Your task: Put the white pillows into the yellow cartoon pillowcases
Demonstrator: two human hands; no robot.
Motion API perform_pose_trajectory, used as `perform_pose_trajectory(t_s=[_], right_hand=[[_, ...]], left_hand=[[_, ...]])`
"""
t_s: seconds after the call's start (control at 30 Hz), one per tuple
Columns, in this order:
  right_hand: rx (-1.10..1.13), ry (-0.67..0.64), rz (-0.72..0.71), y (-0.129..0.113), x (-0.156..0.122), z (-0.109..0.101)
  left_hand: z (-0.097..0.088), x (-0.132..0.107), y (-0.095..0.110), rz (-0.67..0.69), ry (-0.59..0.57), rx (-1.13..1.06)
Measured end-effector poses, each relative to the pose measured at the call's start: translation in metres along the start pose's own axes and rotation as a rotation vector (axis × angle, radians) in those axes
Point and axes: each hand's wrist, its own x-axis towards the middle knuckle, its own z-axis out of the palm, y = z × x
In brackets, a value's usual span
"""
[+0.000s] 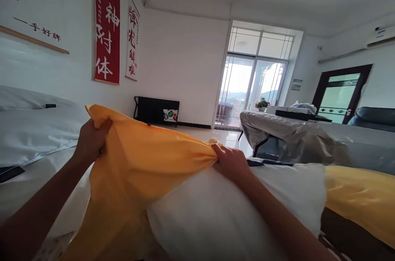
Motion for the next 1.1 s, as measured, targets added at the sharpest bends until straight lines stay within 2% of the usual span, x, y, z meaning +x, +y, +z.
perform_pose_trajectory(t_s=[0.1, 0.17, 0.23, 0.3, 0.33, 0.37, 0.5, 0.53, 0.6, 0.7, 0.77, 0.87, 0.97, 1.03, 1.1], right_hand=[[0.042, -0.188, 0.056, -0.005, -0.005, 0.036], [0.053, -0.265, 0.080, -0.007, -0.002, 0.049], [0.055, -0.333, 0.061, -0.012, 0.006, 0.047], [0.082, -0.390, 0.016, -0.024, 0.015, 0.031], [0.132, -0.376, -0.036, -0.034, 0.018, 0.018], [0.217, -0.326, -0.105, -0.046, 0.021, 0.003], [0.720, 0.040, -0.362, -0.111, 0.028, -0.056], [0.820, 0.057, -0.385, -0.130, 0.030, -0.067], [0.964, -0.005, -0.396, -0.164, 0.036, -0.080], [1.123, -0.083, -0.366, -0.202, 0.044, -0.081], [1.210, -0.042, -0.337, -0.216, 0.048, -0.075], [1.231, 0.042, -0.327, -0.224, 0.049, -0.069], [1.168, 0.205, -0.325, -0.229, 0.049, -0.067], [1.079, 0.382, -0.363, -0.233, 0.049, -0.065], [0.927, 0.562, -0.431, -0.239, 0.049, -0.062]], left_hand=[[0.001, -0.010, -0.013, -0.141, -0.183, -0.066], [0.002, -0.020, -0.019, -0.219, -0.288, -0.185], [0.002, -0.030, -0.023, -0.219, -0.289, -0.255], [0.001, -0.041, -0.022, -0.213, -0.243, -0.255], [0.001, -0.048, -0.021, -0.215, -0.224, -0.231], [0.000, -0.054, -0.020, -0.211, -0.209, -0.199], [-0.006, -0.078, -0.014, -0.136, -0.215, -0.080], [-0.009, -0.083, -0.014, -0.117, -0.223, -0.066], [-0.016, -0.092, -0.016, -0.098, -0.214, -0.040], [-0.032, -0.097, -0.022, -0.124, -0.189, -0.008], [-0.046, -0.094, -0.029, -0.212, -0.238, -0.075], [-0.067, -0.080, -0.043, -0.361, -0.330, -0.305], [-0.076, -0.066, -0.054, -0.448, -0.356, -0.394], [-0.073, -0.063, -0.058, -0.475, -0.350, -0.380], [-0.066, -0.067, -0.057, -0.438, -0.354, -0.333]])
